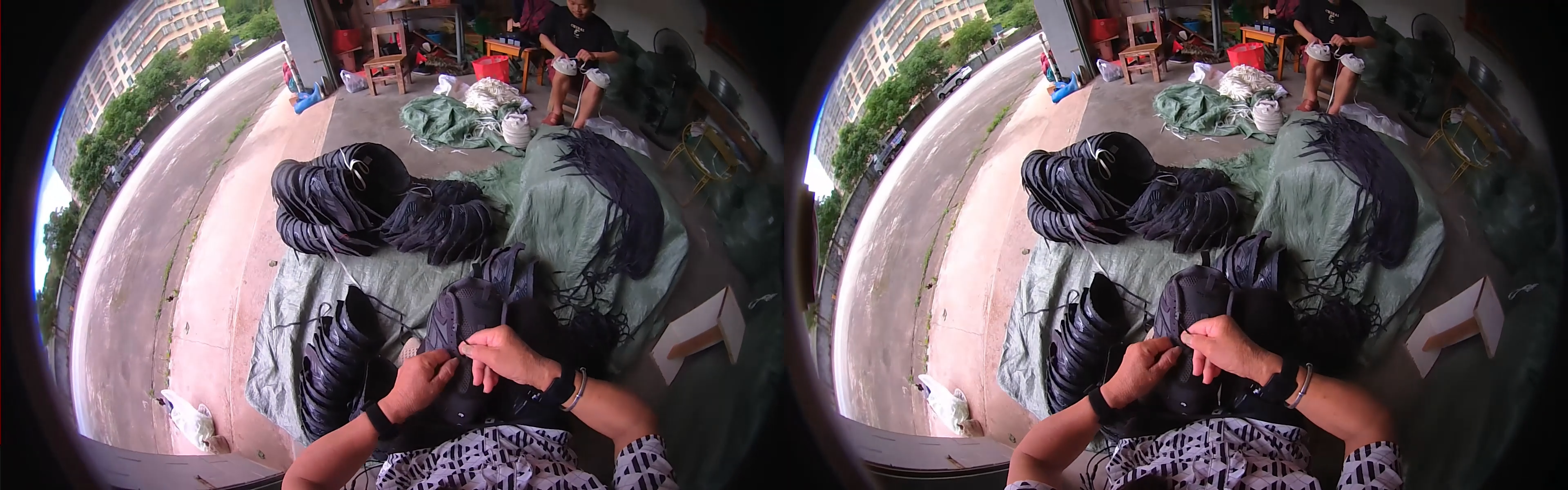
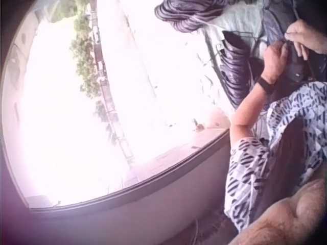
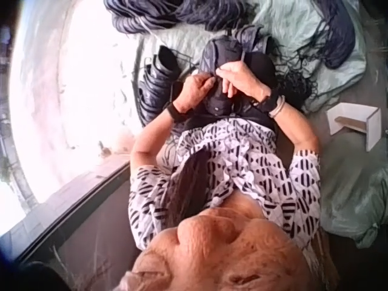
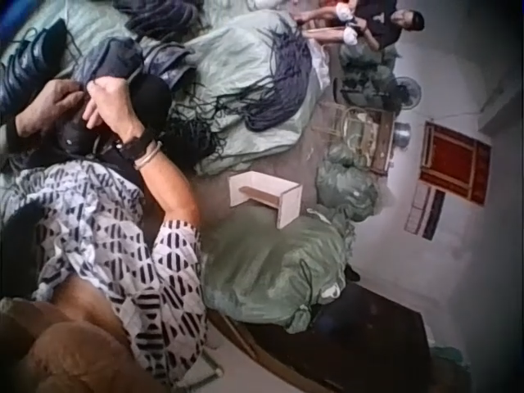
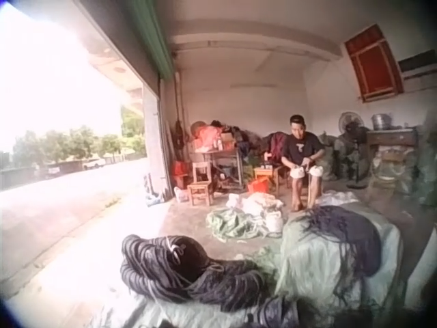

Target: The person is threading black laces through the eyelets of black boots or shoes as part of a manufacturing or assembly process.

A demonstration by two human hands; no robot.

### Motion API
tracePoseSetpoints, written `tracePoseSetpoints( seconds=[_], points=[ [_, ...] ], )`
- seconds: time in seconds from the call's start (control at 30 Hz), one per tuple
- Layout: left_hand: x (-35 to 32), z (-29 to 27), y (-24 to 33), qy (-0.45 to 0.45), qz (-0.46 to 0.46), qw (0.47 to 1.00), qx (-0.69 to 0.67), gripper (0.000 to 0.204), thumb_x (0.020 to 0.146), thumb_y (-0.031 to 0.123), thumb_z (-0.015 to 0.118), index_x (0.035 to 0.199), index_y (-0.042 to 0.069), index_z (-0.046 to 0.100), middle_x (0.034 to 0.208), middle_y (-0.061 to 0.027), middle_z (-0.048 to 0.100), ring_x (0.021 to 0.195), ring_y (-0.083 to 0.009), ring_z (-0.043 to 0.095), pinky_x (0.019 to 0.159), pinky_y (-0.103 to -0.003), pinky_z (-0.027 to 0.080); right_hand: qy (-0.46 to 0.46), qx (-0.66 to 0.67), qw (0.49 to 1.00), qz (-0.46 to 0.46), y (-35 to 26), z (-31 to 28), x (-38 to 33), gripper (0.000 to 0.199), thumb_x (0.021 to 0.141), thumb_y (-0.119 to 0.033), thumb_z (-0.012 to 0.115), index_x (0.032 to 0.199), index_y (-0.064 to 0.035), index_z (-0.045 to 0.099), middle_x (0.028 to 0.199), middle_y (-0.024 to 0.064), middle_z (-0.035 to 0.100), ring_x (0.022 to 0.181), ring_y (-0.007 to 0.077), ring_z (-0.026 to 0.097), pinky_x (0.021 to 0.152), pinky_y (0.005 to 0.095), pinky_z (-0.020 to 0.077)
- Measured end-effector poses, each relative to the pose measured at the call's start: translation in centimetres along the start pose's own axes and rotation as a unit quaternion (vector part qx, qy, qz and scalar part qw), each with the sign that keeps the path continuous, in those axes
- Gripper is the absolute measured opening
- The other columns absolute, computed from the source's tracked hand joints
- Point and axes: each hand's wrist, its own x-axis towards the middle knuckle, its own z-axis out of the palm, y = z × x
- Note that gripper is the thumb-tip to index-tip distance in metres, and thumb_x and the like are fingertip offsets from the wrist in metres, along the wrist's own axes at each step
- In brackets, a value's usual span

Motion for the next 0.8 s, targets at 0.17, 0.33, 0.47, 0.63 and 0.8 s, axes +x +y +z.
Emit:
tracePoseSetpoints(
  seconds=[0.17,0.33,0.47,0.63,0.8],
  points=[
    [0.9,-0.9,0.6,0.036,0.14,0.959,0.244,0.019,0.08,0.022,0.063,0.078,0.004,0.056,0.075,-0.01,0.062,0.07,-0.0313,0.063,0.059,-0.038,0.049,0.015,-0.12,0.993,-0.013,-1.0,0.8,0.0,0.028,0.095,-0.018,0.048,0.076,0.001,0.058,0.058,0.0076,0.061,0.041,0.0115,0.056,0.04,0.0232,0.0422],
    [2.2,-3.1,2.8,0.006,0.2,0.938,0.282,0.041,0.072,0.032,0.071,0.101,0.01,0.051,0.085,-0.0084,0.062,0.071,-0.0283,0.065,0.056,-0.039,0.05,0.037,-0.227,0.973,-0.021,-2.1,1.6,-0.4,0.025,0.093,-0.017,0.048,0.079,0.0012,0.06,0.056,0.0071,0.06,0.042,0.0141,0.057,0.042,0.0272,0.0453],
    [4.2,-4.6,3.9,-0.135,0.205,0.877,0.412,0.048,0.074,0.038,0.069,0.107,0.009,0.048,0.076,-0.0098,0.063,0.062,-0.0299,0.065,0.053,-0.039,0.05,0.045,-0.29,0.956,-0.024,-2.4,2.1,-0.3,0.023,0.09,-0.015,0.049,0.076,0.0001,0.06,0.058,0.0124,0.061,0.048,0.0239,0.062,0.047,0.0337,0.0499],
    [5.8,-4.7,4.7,-0.219,0.213,0.843,0.444,0.031,0.077,0.032,0.062,0.1,0.011,0.057,0.066,-0.0088,0.063,0.063,-0.0288,0.065,0.055,-0.041,0.051,0.101,-0.502,0.822,-0.25,0.8,1.4,0.1,0.015,0.089,-0.014,0.052,0.083,-0.002,0.059,0.066,0.0189,0.062,0.063,0.0343,0.064,0.054,0.0407,0.0509],
    [5.2,-4.4,3.6,-0.226,0.154,0.884,0.38,0.029,0.077,0.03,0.061,0.1,0.011,0.059,0.072,-0.0075,0.064,0.071,-0.0295,0.065,0.067,-0.041,0.051,0.126,-0.441,0.858,-0.23,1.7,0.7,0.0,0.013,0.088,-0.014,0.054,0.093,-0.0035,0.059,0.07,0.0195,0.063,0.068,0.0365,0.064,0.059,0.0438,0.0509]
  ],
)
